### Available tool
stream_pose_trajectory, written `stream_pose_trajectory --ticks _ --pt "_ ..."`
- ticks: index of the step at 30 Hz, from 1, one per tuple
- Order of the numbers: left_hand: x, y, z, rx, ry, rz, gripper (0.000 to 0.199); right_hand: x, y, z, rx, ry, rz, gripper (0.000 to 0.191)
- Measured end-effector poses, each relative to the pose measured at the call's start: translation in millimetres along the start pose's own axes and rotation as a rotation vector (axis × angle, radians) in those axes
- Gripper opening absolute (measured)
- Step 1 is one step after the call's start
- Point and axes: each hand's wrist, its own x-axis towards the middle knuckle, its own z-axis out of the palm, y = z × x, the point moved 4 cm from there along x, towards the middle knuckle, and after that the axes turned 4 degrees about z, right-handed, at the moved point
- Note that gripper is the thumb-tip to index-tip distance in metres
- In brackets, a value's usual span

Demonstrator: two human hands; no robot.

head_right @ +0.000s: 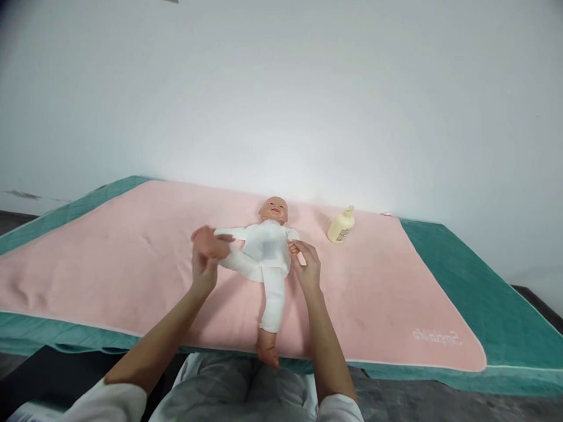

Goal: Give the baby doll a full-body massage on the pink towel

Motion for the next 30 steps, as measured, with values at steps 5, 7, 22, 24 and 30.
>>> stream_pose_trajectory --ticks 5,7,22,24,30 --pt "42 7 43.3 0.110 -0.111 0.039 0.062 -7 -22 22 -0.128 -0.280 -0.201 0.029" --pt "49 4 54.9 0.202 -0.187 0.079 0.065 -9 -25 29 -0.168 -0.322 -0.229 0.029" --pt "47 -28 81.3 0.395 -0.509 0.007 0.048 -7 -25 49 -0.241 -0.445 -0.244 0.030" --pt "47 -30 83.6 0.428 -0.523 0.016 0.048 -7 -24 50 -0.247 -0.445 -0.243 0.028" --pt "45 -32 85.3 0.427 -0.501 0.008 0.046 -6 -23 51 -0.291 -0.450 -0.232 0.026"
